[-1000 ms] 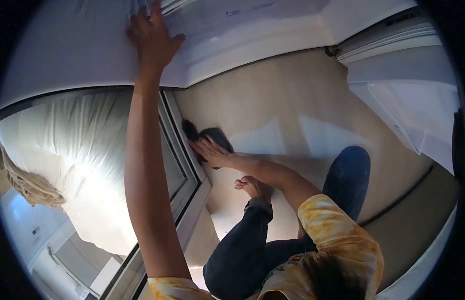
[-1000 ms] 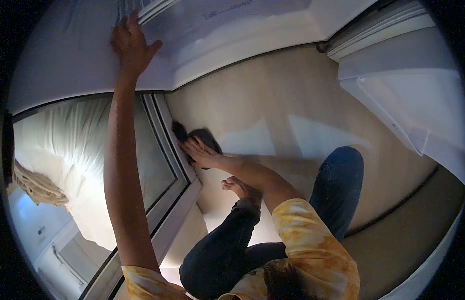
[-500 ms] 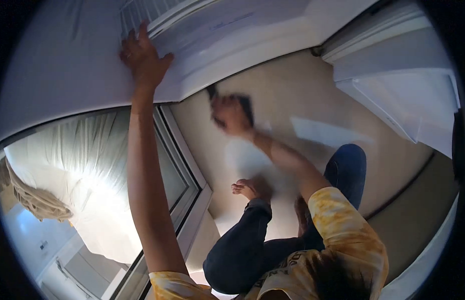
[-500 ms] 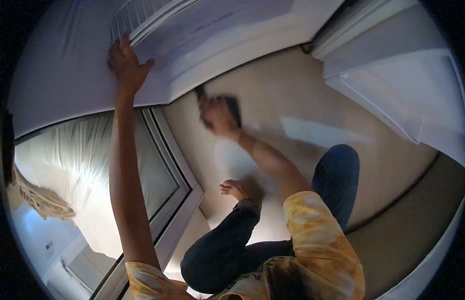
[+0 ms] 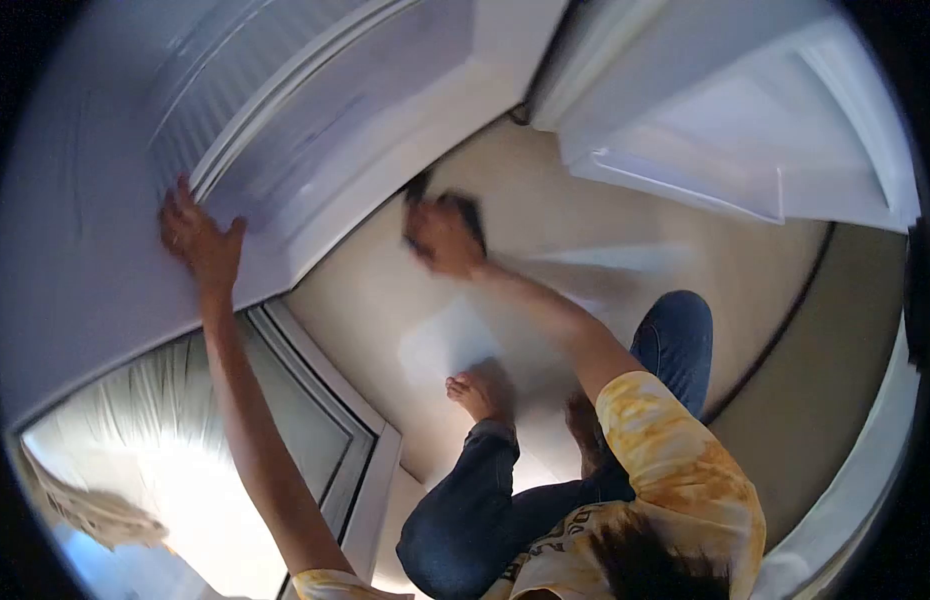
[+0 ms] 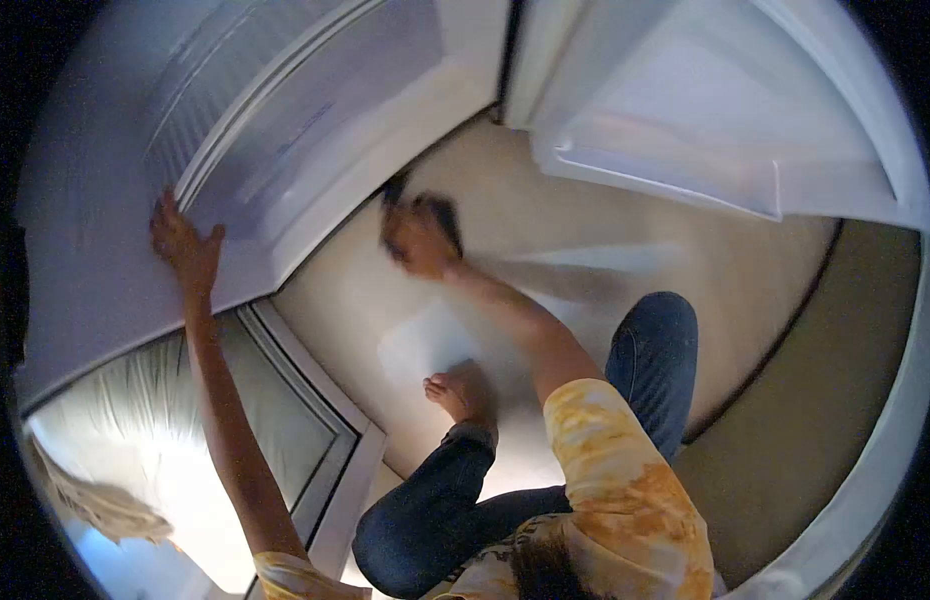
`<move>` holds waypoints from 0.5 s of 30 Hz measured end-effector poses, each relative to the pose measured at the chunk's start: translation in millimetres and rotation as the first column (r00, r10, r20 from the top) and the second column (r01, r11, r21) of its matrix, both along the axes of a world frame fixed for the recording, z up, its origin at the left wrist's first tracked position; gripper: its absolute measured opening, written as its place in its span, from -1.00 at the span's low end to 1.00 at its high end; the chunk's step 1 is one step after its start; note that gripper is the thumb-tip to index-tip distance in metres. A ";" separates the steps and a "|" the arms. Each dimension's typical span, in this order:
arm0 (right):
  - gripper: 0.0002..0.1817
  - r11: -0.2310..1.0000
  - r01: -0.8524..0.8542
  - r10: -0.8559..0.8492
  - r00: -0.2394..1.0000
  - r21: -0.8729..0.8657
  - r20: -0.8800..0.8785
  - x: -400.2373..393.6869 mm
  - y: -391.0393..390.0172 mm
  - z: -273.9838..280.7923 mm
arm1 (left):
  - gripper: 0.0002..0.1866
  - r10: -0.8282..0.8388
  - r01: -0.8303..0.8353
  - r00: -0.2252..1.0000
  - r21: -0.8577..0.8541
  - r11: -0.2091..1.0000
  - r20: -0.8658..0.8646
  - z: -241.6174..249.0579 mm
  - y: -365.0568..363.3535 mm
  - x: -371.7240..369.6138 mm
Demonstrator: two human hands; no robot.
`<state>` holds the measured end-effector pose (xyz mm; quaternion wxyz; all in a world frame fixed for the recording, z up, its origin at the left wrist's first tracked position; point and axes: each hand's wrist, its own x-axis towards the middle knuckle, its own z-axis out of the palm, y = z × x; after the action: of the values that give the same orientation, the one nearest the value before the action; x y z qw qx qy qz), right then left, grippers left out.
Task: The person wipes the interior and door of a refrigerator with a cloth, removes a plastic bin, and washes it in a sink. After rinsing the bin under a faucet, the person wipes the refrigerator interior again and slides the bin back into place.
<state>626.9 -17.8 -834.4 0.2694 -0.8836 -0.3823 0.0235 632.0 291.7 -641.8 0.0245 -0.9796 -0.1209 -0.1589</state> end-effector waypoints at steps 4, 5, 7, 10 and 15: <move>-0.17 0.851 -0.512 0.485 0.852 -0.121 -0.197 -73.3 -116.5 -13.7 | 0.08 -0.033 0.033 0.999 -0.002 0.999 -0.003 1.8 3.1 0.0; -0.13 0.835 -0.492 0.462 0.870 -0.246 -0.173 -71.1 -157.6 -11.0 | 0.07 -0.040 0.040 0.999 0.001 0.999 -0.001 1.9 3.2 -1.1; -0.05 0.864 -0.338 0.226 0.922 -0.374 -0.314 -34.6 -223.4 -5.0 | 0.06 -0.053 0.053 0.998 0.011 0.999 0.018 1.9 3.1 1.6; -0.23 0.926 0.128 -0.127 0.992 -0.357 0.024 18.9 -284.8 0.4 | 0.06 -0.095 0.094 0.994 0.036 0.995 0.045 -6.3 14.3 3.1; -0.29 0.796 0.557 -0.499 0.826 -0.238 0.263 14.7 -237.8 -20.0 | 0.02 -0.102 0.099 0.992 0.048 0.994 0.074 -1.8 5.4 3.0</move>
<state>641.6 -255.6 -854.3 0.0889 -0.9839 -0.1346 -0.0771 635.0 297.1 -643.6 0.0336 -0.9768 -0.0687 -0.1998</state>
